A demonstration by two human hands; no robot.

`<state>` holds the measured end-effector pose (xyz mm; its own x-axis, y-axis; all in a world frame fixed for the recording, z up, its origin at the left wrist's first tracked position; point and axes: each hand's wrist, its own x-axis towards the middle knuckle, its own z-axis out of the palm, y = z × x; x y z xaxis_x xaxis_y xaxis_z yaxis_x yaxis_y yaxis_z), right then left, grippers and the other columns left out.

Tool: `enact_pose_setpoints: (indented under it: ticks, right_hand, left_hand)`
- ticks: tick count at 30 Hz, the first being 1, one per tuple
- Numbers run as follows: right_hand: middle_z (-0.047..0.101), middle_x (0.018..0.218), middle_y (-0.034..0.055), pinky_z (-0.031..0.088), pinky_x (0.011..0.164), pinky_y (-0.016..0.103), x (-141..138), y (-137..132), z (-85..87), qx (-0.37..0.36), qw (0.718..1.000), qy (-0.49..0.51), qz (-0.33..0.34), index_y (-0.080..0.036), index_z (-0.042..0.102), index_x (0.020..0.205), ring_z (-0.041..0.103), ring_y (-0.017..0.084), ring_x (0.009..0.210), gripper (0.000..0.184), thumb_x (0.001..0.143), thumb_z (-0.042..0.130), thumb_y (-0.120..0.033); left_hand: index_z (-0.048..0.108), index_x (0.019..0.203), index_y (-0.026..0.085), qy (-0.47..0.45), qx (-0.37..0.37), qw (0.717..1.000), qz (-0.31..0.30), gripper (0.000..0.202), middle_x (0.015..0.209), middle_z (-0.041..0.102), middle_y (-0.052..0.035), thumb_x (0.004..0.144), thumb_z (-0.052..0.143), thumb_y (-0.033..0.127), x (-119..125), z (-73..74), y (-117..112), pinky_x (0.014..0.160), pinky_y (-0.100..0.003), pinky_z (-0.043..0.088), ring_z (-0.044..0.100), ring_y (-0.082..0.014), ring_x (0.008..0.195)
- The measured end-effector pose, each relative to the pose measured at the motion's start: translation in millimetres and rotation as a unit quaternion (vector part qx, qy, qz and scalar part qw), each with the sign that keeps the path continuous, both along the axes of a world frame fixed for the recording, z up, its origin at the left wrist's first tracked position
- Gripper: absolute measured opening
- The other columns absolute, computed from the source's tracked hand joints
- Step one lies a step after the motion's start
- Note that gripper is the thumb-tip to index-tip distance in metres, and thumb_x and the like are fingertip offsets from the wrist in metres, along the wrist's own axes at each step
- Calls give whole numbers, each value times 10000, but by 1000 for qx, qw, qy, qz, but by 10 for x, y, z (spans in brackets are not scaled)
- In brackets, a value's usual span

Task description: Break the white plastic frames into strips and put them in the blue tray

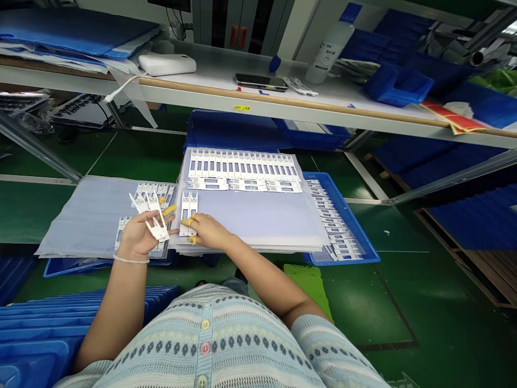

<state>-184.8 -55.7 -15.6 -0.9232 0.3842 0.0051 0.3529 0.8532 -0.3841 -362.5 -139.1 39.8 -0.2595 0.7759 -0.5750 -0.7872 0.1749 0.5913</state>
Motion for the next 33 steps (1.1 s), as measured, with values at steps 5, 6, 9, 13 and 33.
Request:
enact_pose_setpoints:
  ticks: [5, 6, 9, 13, 33]
  right_hand:
    - [507, 1061, 110, 478, 853, 392, 125, -117, 161, -15, 985, 169, -40, -177, 503, 1283, 517, 222, 971, 467, 862, 631, -332]
    - [518, 1026, 90, 485, 828, 373, 148, -183, 233, -41, 975, 213, -42, -192, 488, 1286, 527, 201, 924, 438, 887, 594, -339]
    - [544, 878, 18, 485, 711, 289, 191, -427, 470, -164, 938, 304, -11, -214, 313, 1406, 523, 138, 740, 528, 935, 507, -357]
    - [508, 761, -34, 448, 627, 236, 204, -681, 679, -270, 910, 312, 34, -217, 96, 1495, 475, 111, 643, 689, 940, 483, -347]
    - [515, 775, -27, 482, 634, 238, 375, -809, 805, -368, 872, 323, 27, -212, 207, 1487, 525, 96, 658, 627, 952, 492, -373]
  left_hand:
    - [636, 763, 202, -11, 103, 995, 10, 150, 832, 718, -77, 779, 529, 98, 39, 145, -111, 1006, -478, 464, 568, -304, 1192]
    - [655, 812, 202, -17, 146, 989, 3, 165, 945, 725, -85, 795, 520, 109, 80, 192, -144, 1032, -468, 444, 540, -306, 1228]
    - [628, 1141, 231, -34, 259, 965, -36, 360, 1228, 651, -77, 840, 460, 127, 265, 322, -239, 1098, -447, 372, 473, -287, 1297]
    - [468, 1341, 287, -42, 293, 952, -72, 536, 1244, 646, -65, 822, 454, 154, 477, 394, -325, 1146, -477, 272, 403, -271, 1350]
    - [351, 1429, 282, -45, 291, 941, -167, 750, 1262, 638, -88, 732, 555, 94, 492, 478, -480, 1077, -558, 357, 452, -328, 1307]
